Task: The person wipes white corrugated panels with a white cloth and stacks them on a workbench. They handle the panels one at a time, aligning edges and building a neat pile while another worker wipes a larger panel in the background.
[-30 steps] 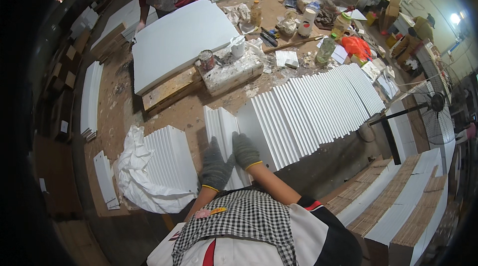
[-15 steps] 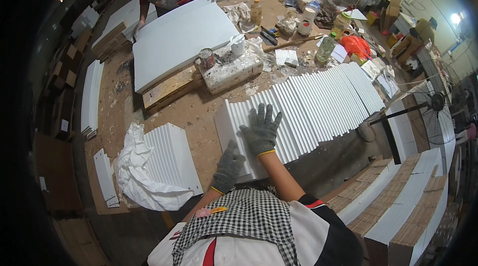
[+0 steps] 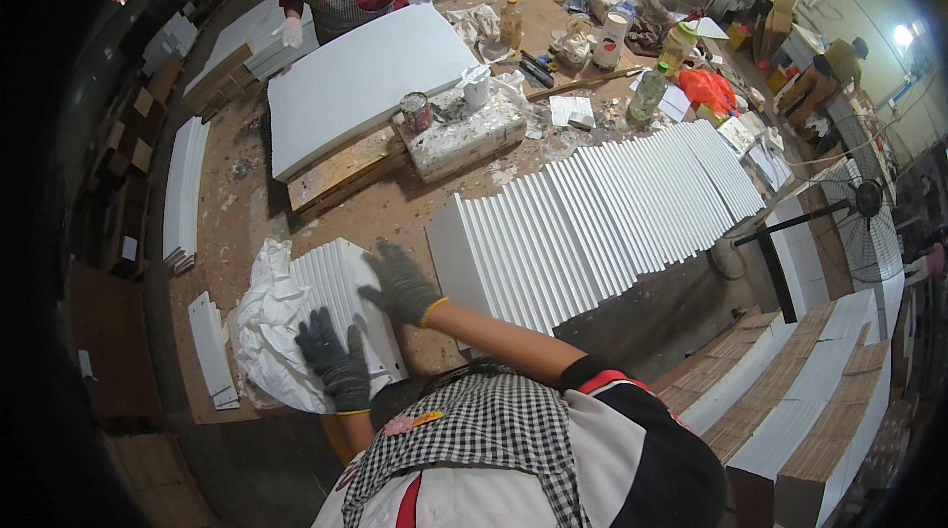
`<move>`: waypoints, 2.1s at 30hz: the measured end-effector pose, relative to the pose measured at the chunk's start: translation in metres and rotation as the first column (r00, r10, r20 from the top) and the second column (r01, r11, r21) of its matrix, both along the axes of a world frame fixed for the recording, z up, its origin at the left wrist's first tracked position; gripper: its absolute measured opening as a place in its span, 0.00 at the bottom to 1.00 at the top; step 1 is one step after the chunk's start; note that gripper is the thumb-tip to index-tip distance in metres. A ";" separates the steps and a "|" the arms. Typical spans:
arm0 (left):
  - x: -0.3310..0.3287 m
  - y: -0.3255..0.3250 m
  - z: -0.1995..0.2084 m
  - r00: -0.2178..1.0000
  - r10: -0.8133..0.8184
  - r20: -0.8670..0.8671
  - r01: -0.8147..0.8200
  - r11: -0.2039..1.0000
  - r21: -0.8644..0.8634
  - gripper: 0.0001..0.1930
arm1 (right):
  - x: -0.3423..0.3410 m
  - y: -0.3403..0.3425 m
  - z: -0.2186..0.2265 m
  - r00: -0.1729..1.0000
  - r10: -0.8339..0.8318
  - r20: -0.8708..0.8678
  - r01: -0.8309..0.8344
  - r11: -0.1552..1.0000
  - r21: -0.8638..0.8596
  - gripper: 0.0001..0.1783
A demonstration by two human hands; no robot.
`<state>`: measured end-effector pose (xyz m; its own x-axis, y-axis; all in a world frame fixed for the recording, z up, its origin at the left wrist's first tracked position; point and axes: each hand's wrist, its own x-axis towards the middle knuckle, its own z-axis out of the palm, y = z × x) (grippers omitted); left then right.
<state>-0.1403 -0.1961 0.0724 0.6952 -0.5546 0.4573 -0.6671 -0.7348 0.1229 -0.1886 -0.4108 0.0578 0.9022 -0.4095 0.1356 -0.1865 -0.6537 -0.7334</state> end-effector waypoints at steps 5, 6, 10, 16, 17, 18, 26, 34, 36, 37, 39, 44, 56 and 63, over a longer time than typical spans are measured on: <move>0.045 0.090 -0.012 0.992 -0.034 -0.124 0.062 0.972 0.228 0.30 | 0.045 0.059 -0.003 0.977 0.163 -0.135 -0.179 0.976 -0.121 0.57; 0.055 0.103 -0.017 0.988 -0.037 -0.149 0.070 0.972 0.224 0.31 | 0.045 0.065 -0.002 0.957 0.184 -0.225 -0.211 0.972 -0.101 0.58; 0.096 0.136 -0.028 0.995 0.092 -0.024 -0.085 0.972 0.220 0.31 | 0.042 0.067 0.011 0.954 0.146 -0.262 -0.168 0.984 -0.064 0.59; 0.099 0.109 -0.017 0.996 0.088 0.022 -0.090 0.981 0.170 0.22 | 0.044 0.070 0.038 0.921 0.157 -0.356 -0.164 0.986 0.013 0.64; 0.091 0.095 -0.015 0.991 -0.044 0.126 0.033 0.995 0.090 0.21 | 0.043 0.069 0.040 0.926 0.154 -0.346 -0.156 0.988 0.023 0.64; 0.078 0.083 -0.012 0.990 -0.090 0.104 0.081 0.993 0.088 0.20 | 0.041 0.068 0.041 0.929 0.150 -0.337 -0.146 0.989 0.038 0.65; 0.004 0.025 -0.010 0.908 -0.214 -0.360 0.243 0.969 0.037 0.20 | 0.019 0.050 0.022 0.919 0.032 -0.392 0.064 0.971 0.230 0.66; -0.024 0.013 -0.016 0.836 -0.181 -0.517 0.106 0.979 -0.172 0.38 | 0.029 0.028 0.025 0.857 -0.021 -0.514 0.168 0.956 0.242 0.68; -0.025 0.013 -0.015 0.834 -0.161 -0.528 0.084 0.983 -0.166 0.37 | 0.029 0.028 0.024 0.868 -0.008 -0.496 0.158 0.953 0.260 0.68; -0.024 0.013 -0.016 0.817 -0.170 -0.552 0.065 0.977 -0.205 0.37 | 0.030 0.030 0.024 0.873 -0.023 -0.487 0.154 0.961 0.231 0.68; -0.021 0.013 -0.018 0.794 -0.157 -0.588 0.027 0.974 -0.224 0.36 | 0.034 0.036 0.023 0.874 -0.034 -0.484 0.147 0.969 0.198 0.69; -0.014 0.018 -0.029 0.931 -0.182 -0.317 0.143 0.980 -0.141 0.33 | 0.049 0.048 0.021 0.883 -0.036 -0.469 0.145 0.969 0.198 0.67; 0.013 0.020 -0.056 0.454 -0.246 -0.857 -0.235 0.894 -0.381 0.40 | -0.023 -0.031 -0.022 0.983 -0.153 -0.099 0.182 0.848 0.498 0.66; 0.009 -0.007 -0.047 -0.283 -0.669 -0.687 -0.692 0.638 -0.336 0.34 | -0.054 -0.034 -0.033 0.992 -0.019 0.126 -0.048 0.858 0.511 0.45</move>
